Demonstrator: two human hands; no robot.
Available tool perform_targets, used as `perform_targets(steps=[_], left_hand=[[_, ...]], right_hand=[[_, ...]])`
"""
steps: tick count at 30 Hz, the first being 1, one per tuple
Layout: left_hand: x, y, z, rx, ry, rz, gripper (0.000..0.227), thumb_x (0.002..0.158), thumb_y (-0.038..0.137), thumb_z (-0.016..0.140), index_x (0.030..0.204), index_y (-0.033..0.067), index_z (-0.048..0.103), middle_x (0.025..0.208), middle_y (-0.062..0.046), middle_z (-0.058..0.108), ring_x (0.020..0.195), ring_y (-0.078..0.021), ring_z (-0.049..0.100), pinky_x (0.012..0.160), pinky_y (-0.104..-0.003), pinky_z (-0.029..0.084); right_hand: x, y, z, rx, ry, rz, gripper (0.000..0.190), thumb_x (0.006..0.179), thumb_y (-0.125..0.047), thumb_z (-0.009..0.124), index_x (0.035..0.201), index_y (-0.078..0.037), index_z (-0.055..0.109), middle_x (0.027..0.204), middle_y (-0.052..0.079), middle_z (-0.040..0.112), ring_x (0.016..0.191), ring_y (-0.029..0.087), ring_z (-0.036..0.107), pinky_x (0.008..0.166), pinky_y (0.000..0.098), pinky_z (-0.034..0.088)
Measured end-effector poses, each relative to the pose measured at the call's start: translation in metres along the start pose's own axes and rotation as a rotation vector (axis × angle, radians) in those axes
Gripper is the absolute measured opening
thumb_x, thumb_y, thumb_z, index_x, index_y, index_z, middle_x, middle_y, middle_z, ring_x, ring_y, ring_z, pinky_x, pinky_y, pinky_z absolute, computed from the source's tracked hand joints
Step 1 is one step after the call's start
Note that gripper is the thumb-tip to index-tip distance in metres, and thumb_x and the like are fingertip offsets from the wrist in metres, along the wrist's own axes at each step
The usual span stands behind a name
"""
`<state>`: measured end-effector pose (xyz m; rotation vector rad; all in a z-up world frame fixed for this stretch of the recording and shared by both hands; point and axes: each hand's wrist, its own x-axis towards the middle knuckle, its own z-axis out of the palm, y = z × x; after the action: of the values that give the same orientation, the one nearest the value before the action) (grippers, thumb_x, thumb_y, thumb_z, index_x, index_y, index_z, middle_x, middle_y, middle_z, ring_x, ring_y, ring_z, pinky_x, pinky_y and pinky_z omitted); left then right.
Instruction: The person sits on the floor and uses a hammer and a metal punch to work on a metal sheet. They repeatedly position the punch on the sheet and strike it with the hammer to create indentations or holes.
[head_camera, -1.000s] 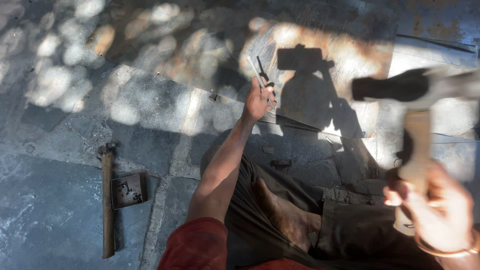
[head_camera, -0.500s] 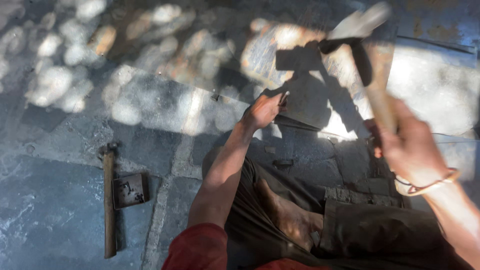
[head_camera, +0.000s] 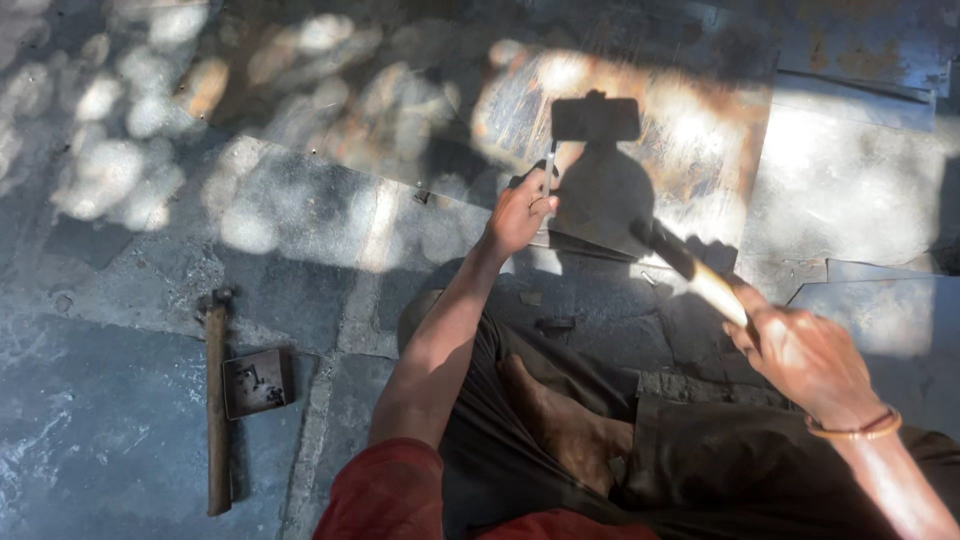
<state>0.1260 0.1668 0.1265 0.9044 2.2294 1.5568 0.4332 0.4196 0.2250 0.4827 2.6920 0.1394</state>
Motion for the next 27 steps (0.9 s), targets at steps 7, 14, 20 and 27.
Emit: perform_targets(steps=[7,14,20,27], left_hand=[[-0.002,-0.037,0.015,-0.56,0.491,-0.124,0.02,0.111,0.026,0.052,0.107,0.0073,0.058,0.073,-0.002,0.054,0.057,-0.0126,0.053,0.049,-0.031,0.044],[0.0,-0.079,-0.009,-1.179,0.643,-0.795,0.022,0.106,0.032,0.049,0.095,0.0129,0.055,0.064,0.0,0.048,0.045,-0.0117,0.046,0.038,-0.026,0.031],[-0.004,-0.074,-0.057,-1.442,0.771,-0.216,0.021,0.108,0.029,0.045,0.095,0.014,0.052,0.069,0.001,0.05,0.044,-0.0091,0.039,0.038,-0.026,0.029],[-0.002,-0.045,-0.1,-1.306,1.054,-0.129,0.027,0.107,0.031,0.043,0.112,0.0075,0.055,0.083,-0.013,0.068,0.058,-0.015,0.057,0.051,-0.027,0.046]], right_hand=[[0.012,0.027,0.1,0.369,-0.172,0.283,0.069,0.097,-0.06,0.062,0.147,-0.013,0.055,0.092,0.019,0.072,0.073,0.028,0.066,0.065,0.0425,0.057],[0.141,0.0,0.119,1.342,0.314,0.539,0.042,0.103,-0.026,0.068,0.125,0.01,0.067,0.097,0.02,0.074,0.077,0.023,0.069,0.065,0.0286,0.055],[0.161,-0.031,0.101,1.917,0.298,0.462,0.014,0.096,-0.007,0.07,0.102,0.003,0.062,0.083,0.014,0.071,0.067,0.018,0.073,0.054,0.0268,0.061],[0.235,-0.141,0.099,1.766,0.141,0.17,0.023,0.1,-0.015,0.068,0.105,0.008,0.071,0.081,0.013,0.072,0.066,0.019,0.073,0.051,0.0234,0.057]])
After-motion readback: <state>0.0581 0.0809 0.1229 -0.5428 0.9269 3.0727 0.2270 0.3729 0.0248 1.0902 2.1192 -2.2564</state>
